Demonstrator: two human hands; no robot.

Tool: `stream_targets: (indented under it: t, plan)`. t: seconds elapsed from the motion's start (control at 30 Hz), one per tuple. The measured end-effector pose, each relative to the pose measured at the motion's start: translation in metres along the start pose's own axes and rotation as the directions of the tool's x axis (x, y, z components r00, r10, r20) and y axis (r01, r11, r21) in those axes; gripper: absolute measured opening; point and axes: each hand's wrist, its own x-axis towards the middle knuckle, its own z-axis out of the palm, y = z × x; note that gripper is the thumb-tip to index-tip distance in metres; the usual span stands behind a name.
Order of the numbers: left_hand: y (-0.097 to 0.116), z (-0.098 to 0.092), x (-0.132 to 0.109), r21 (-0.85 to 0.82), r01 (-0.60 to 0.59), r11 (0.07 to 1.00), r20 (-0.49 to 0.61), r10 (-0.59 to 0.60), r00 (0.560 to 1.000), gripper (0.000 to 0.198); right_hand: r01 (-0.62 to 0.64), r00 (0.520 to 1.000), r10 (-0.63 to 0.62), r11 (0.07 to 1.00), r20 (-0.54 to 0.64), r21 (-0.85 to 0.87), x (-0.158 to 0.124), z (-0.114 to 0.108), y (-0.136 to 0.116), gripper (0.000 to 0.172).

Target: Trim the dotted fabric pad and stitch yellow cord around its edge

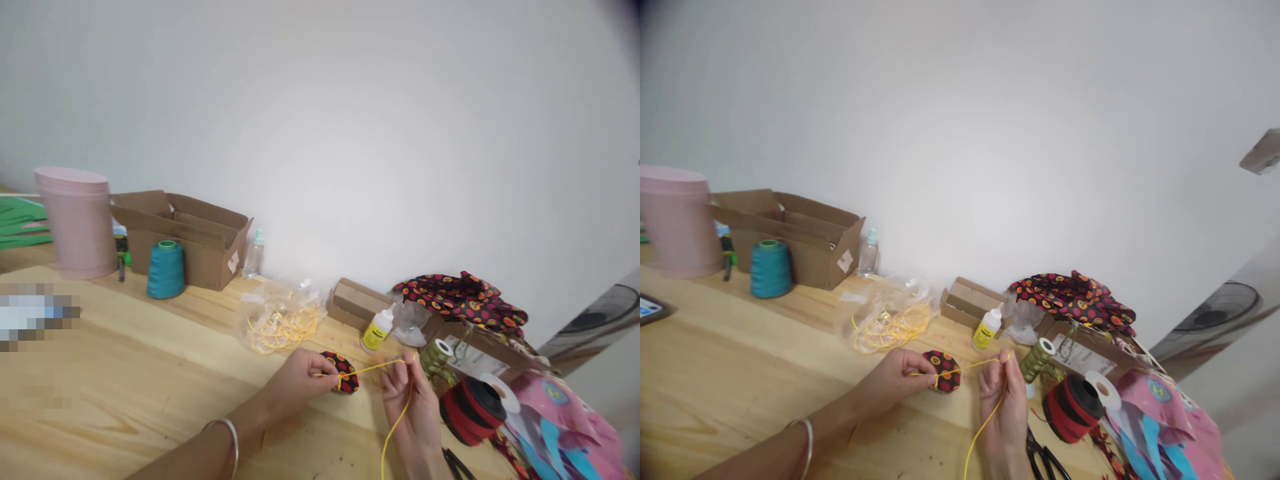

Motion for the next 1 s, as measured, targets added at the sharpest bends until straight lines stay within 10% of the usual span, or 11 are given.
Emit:
stream_targets:
  t: [0.1, 0.2, 0.3, 0.4, 0.63, 0.87, 1.0]
  plan:
    - [0.001, -0.001, -0.001, 0.001, 0.017, 1.0, -0.024, -0.017, 1.0, 0.019, 0.259, 0.949, -0.31, 0.873, -0.06, -0.414, -0.001, -0.002, 0.001, 0.02]
    - [0.001, -0.002, -0.002, -0.003, 0.002, 1.0, -0.031, -0.002, 1.0, 0.018, 0.46, 0.837, -0.506, 0.442, 0.209, -0.77, -0.005, -0.001, 0.005, 0.032]
    - [0.001, -0.002, -0.002, -0.043, -0.026, 0.999, 0.007, 0.026, 1.0, 0.018, 0.635, 0.724, -0.355, 0.009, 0.591, -0.773, -0.01, 0.005, 0.013, 0.024]
    - [0.002, -0.002, -0.002, -0.058, -0.042, 0.997, 0.014, 0.043, 0.999, 0.018, 0.676, 0.696, -0.183, -0.16, 0.694, -0.72, -0.011, 0.007, 0.021, 0.016]
    - [0.004, -0.004, -0.001, -0.095, -0.026, 0.995, 0.02, 0.028, 0.999, 0.018, 0.638, 0.755, -0.098, -0.12, 0.649, -0.761, -0.007, 0.0, 0.026, 0.012]
    - [0.001, -0.006, 0.002, -0.187, 0.001, 0.982, 0.06, 0.011, 0.998, 0.018, 0.561, 0.822, -0.076, 0.28, 0.565, -0.779, -0.012, 0.005, 0.033, 0.02]
    - [0.0, -0.007, 0.003, -0.235, 0.002, 0.972, 0.07, 0.015, 0.997, 0.019, 0.516, 0.851, -0.09, 0.333, 0.518, -0.789, -0.014, 0.005, 0.037, 0.019]
